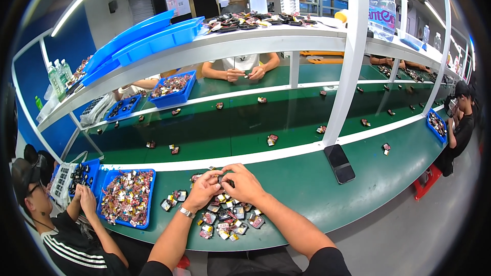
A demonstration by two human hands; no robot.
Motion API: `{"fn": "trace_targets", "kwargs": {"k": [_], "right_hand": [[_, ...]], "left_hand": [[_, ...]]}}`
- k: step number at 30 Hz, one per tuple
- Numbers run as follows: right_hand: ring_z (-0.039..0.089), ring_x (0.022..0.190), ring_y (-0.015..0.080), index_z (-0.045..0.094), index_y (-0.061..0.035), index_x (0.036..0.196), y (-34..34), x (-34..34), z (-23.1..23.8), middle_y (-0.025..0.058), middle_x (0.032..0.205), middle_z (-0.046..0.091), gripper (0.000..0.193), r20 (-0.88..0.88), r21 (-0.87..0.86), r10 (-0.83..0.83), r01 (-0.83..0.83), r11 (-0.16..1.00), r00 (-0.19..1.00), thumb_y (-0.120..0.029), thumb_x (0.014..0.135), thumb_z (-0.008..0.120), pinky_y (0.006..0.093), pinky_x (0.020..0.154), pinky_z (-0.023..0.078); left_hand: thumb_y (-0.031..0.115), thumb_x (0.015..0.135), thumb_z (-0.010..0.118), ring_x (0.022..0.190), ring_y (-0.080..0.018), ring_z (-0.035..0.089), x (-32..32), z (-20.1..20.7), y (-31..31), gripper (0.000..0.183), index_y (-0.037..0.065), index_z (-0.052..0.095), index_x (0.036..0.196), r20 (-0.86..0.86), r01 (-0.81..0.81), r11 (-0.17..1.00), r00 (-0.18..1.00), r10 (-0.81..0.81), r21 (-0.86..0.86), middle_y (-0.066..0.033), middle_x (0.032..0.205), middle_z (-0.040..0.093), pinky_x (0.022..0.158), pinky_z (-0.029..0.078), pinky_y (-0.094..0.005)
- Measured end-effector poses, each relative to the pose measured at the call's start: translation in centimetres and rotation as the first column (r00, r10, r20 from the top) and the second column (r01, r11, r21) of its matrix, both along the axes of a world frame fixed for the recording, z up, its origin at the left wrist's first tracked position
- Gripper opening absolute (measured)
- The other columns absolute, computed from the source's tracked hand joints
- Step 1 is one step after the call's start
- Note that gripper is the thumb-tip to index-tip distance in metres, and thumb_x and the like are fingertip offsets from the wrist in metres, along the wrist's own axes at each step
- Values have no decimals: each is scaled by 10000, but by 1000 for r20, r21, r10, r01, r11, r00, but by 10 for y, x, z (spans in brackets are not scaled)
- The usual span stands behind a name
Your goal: Manually assemble or inspect small electronic components on a production line table.
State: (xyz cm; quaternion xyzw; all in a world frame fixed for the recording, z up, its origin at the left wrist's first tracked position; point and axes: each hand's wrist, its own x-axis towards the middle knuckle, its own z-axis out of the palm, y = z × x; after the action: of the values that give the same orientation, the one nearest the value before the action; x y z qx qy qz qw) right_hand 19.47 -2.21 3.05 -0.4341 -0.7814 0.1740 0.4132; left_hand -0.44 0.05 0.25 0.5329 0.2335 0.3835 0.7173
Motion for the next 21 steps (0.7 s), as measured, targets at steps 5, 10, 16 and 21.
{"fn": "trace_targets", "kwargs": {"k": [5,10,16,21], "right_hand": [[549,1152,294,710,-68,871,-1,6,0,85,1177,621,121,-7,-22,97,-97,995,995,-161,801,679,402,996,438],[564,1121,289,712,-69,882,-6,-1,2,85,1161,622,114,-29,16,-18,19,1000,999,-140,796,685,390,949,473],[581,1085,286,711,-66,899,-8,-10,-5,96,1124,631,112,-44,94,-32,36,995,999,-107,797,688,378,913,487],[586,1075,282,715,-62,905,-9,-13,-8,88,1117,637,123,-98,97,-63,72,993,993,-92,786,706,374,916,485]], "left_hand": [[24,984,489,1091,-167,616,4,1,-1,340,52,463,1321,-8,-6,998,1000,6,-66,-81,1156,619,922,555,-334],[39,986,493,1086,-167,619,3,-2,0,329,52,469,1314,68,-11,996,998,17,-89,-73,1152,619,929,553,-335],[64,994,492,1086,-167,619,0,-8,2,316,53,472,1309,144,5,995,990,9,-96,-73,1162,615,927,553,-335],[84,986,526,1078,-179,626,2,-4,1,312,39,486,1292,115,-35,990,992,51,-134,-97,1162,622,928,553,-361]]}}
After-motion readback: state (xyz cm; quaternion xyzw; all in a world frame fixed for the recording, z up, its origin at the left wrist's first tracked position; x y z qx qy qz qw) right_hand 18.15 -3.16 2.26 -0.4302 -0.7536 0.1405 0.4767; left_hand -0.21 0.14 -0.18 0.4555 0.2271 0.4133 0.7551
